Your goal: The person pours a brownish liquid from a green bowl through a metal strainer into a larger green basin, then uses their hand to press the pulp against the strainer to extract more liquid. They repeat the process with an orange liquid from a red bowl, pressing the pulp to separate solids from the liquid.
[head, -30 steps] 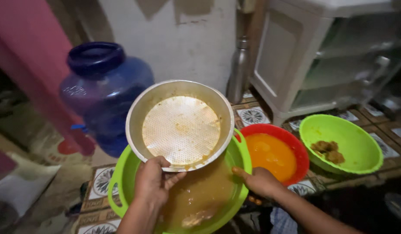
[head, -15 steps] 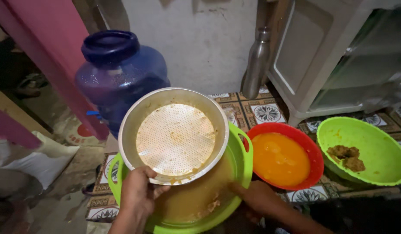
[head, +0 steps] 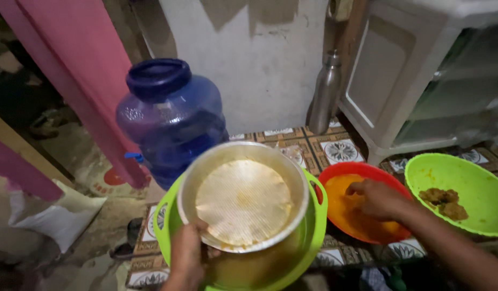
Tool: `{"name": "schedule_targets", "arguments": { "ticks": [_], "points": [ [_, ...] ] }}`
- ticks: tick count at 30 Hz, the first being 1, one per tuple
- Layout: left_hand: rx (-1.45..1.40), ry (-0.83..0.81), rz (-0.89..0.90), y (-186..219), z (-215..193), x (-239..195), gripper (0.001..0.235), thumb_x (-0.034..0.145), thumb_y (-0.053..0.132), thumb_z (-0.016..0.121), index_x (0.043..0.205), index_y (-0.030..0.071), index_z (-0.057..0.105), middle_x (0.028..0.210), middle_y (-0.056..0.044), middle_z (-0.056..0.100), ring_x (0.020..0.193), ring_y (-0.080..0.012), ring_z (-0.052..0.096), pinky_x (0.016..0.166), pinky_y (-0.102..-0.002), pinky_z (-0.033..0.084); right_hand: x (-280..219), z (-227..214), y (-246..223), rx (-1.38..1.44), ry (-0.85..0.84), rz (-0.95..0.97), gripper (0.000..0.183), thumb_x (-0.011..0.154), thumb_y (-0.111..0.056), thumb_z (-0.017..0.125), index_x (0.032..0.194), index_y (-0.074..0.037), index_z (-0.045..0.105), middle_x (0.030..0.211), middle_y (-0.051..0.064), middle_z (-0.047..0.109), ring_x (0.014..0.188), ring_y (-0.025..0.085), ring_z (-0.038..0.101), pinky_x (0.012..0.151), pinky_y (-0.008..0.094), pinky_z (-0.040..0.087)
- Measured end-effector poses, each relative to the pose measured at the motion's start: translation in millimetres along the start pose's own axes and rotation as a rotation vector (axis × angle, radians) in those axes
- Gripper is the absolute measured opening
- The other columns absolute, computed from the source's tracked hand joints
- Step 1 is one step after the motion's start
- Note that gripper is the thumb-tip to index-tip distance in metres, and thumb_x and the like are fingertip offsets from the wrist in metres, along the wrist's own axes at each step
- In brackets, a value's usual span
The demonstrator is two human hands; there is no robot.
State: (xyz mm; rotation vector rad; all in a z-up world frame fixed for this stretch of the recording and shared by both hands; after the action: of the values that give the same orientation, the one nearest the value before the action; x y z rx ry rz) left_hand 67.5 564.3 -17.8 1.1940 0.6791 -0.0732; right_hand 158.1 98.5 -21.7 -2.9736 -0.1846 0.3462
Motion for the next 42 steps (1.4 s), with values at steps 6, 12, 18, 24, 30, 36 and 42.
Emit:
{"name": "schedule_targets", "arguments": {
  "ticks": [6,12,18,24,30,36,42],
  "points": [
    [0.065,-0.113,0.051,-7.6,24.1,1.4,0.034,0.086,0.017,0.056,0.109,-0.006,0.063,0.08,-0.019,0.067,0.055,-0.0276,0.061,0.045,-0.039,0.048,10.9,21.3,-40.2,-0.157,-0.154,0.013,0.073,0.075,-0.026,0.078,0.142,-0.035,0.051,0.159,0.001,0.034,0.151,0.029,0.026,0.114,0.065,0.032],
    [-0.008,-0.157,-0.017,-14.4,55.7,-10.9,0.034,0.087,0.016,0.057,0.116,0.0,0.063,0.089,-0.018,0.072,0.065,-0.028,0.07,0.05,-0.04,0.056,13.4,27.0,-38.5,-0.192,-0.174,0.109,0.074,0.078,-0.025,0.071,0.147,-0.034,0.046,0.156,0.008,0.038,0.148,0.034,0.03,0.11,0.073,0.031],
    [-0.013,-0.225,-0.001,-10.3,84.7,-16.8,0.035,0.085,0.012,0.055,0.117,-0.002,0.062,0.088,-0.018,0.072,0.065,-0.027,0.068,0.049,-0.038,0.055,17.7,35.1,-10.0,-0.119,-0.153,0.115,0.075,0.078,-0.02,0.064,0.15,-0.025,0.044,0.145,0.018,0.046,0.131,0.042,0.051,0.107,0.058,0.047],
    [0.01,-0.231,-0.015,-8.0,98.9,-20.7,0.035,0.087,0.015,0.057,0.118,-0.001,0.063,0.087,-0.016,0.071,0.065,-0.0241,0.066,0.053,-0.037,0.055,30.4,67.3,28.9,-0.177,-0.276,0.182,0.072,0.08,-0.025,0.067,0.147,-0.012,0.045,0.136,0.022,0.054,0.123,0.041,0.059,0.102,0.047,0.054],
    [-0.01,-0.173,-0.01,-10.0,96.4,-20.6,0.035,0.086,0.013,0.058,0.117,-0.002,0.06,0.089,-0.017,0.072,0.068,-0.0247,0.066,0.056,-0.038,0.056,42.1,117.9,52.8,-0.22,-0.53,0.065,0.055,0.08,-0.024,0.066,0.131,-0.006,0.055,0.116,0.022,0.067,0.107,0.039,0.068,0.092,0.045,0.057],
    [-0.015,-0.17,0.009,-9.7,96.9,-22.5,0.034,0.085,0.014,0.058,0.114,-0.002,0.063,0.087,-0.016,0.072,0.068,-0.0238,0.067,0.056,-0.037,0.056,51.2,129.3,44.2,-0.11,-0.475,-0.008,0.037,0.076,-0.017,0.067,0.111,-0.005,0.067,0.104,0.021,0.073,0.098,0.036,0.072,0.085,0.043,0.058],
    [-0.026,-0.16,0.029,-8.5,98.5,-22.1,0.032,0.085,0.014,0.059,0.113,-0.002,0.063,0.086,-0.016,0.071,0.066,-0.0243,0.065,0.055,-0.037,0.055,60.3,74.3,14.0,0.231,-0.056,0.053,0.03,0.074,-0.012,0.067,0.102,-0.005,0.074,0.097,0.018,0.077,0.093,0.033,0.074,0.083,0.041,0.058]
  ]
}}
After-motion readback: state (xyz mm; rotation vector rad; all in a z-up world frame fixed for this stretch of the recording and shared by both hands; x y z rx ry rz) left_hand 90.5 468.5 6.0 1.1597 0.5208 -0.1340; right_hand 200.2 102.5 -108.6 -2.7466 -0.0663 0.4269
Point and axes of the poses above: each hand's wrist, its own x-axis towards the middle knuckle, its own z-axis out of the palm, y = z × x, the point moved 8 cm from there along x, towards the middle knuckle
